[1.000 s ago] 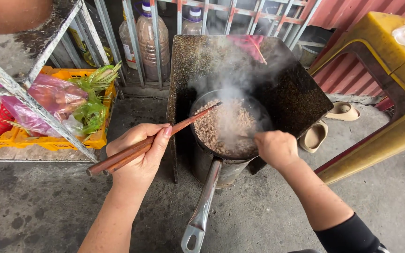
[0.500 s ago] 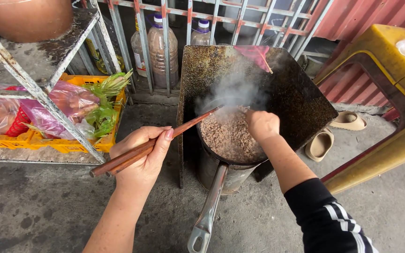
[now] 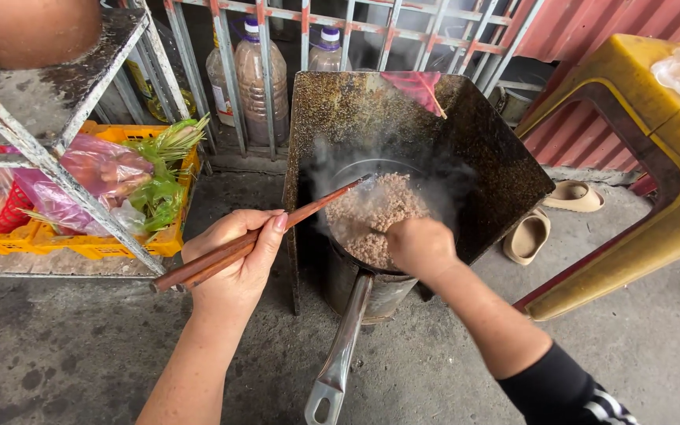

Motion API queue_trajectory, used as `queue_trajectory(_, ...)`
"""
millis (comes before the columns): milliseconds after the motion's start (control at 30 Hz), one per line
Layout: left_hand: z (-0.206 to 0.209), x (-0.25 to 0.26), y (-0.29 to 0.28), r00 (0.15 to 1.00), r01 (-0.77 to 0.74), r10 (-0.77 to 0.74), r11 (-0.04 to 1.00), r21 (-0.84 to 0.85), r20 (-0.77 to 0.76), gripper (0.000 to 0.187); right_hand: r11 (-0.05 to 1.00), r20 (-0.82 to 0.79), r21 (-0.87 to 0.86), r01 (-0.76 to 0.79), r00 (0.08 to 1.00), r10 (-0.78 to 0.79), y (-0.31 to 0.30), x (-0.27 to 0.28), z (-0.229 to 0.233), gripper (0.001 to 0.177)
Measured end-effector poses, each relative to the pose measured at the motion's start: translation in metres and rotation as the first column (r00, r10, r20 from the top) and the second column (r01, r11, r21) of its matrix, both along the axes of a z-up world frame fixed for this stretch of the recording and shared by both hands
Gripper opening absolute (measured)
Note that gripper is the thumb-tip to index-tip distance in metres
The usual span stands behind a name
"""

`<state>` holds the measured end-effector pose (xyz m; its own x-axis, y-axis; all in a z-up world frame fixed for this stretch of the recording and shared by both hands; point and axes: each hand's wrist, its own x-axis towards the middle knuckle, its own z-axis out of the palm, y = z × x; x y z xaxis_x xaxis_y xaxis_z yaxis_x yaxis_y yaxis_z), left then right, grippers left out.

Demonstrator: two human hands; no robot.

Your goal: The person stirs ground meat in a pan on a portable stove using chopsticks and a spoon. They then pour a liquid from a metal bowl into the pan and continue stirring the mixture.

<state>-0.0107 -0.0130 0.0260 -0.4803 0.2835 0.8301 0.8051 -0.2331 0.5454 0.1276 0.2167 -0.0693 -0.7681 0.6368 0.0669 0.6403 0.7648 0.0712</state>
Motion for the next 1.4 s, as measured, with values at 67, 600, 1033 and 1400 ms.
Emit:
queue_trajectory(67, -0.001, -0.001, -0.001, 1.000, -0.002, 0.002, 1.000, -0.003, -0.001, 0.010, 0.999, 0.074, 0.019, 0.037, 0.996, -0.038, 0.009, -0.007, -0.007, 0.018)
queue_trajectory(600, 0.000, -0.009, -0.010, 0.999, -0.037, 0.037, 0.999, -0.007, 0.023, 0.011, 0.729, 0.077, 0.440, -0.525, 0.830, 0.552, 0.028, 0.002, 0.020, 0.013)
queue_trajectory(1033, -0.001, 0.001, -0.002, 1.000, -0.006, 0.006, 1.000, -0.007, 0.009, 0.010, 0.969, 0.133, 0.239, -0.061, 0.991, 0.029, 0.038, 0.032, 0.012, 0.019)
queue_trajectory(1400, -0.003, -0.003, -0.005, 1.000, -0.014, 0.014, 1.000, 0.015, -0.003, 0.011, 0.954, 0.051, 0.262, 0.147, 0.985, -0.165, 0.112, -0.010, -0.039, 0.017)
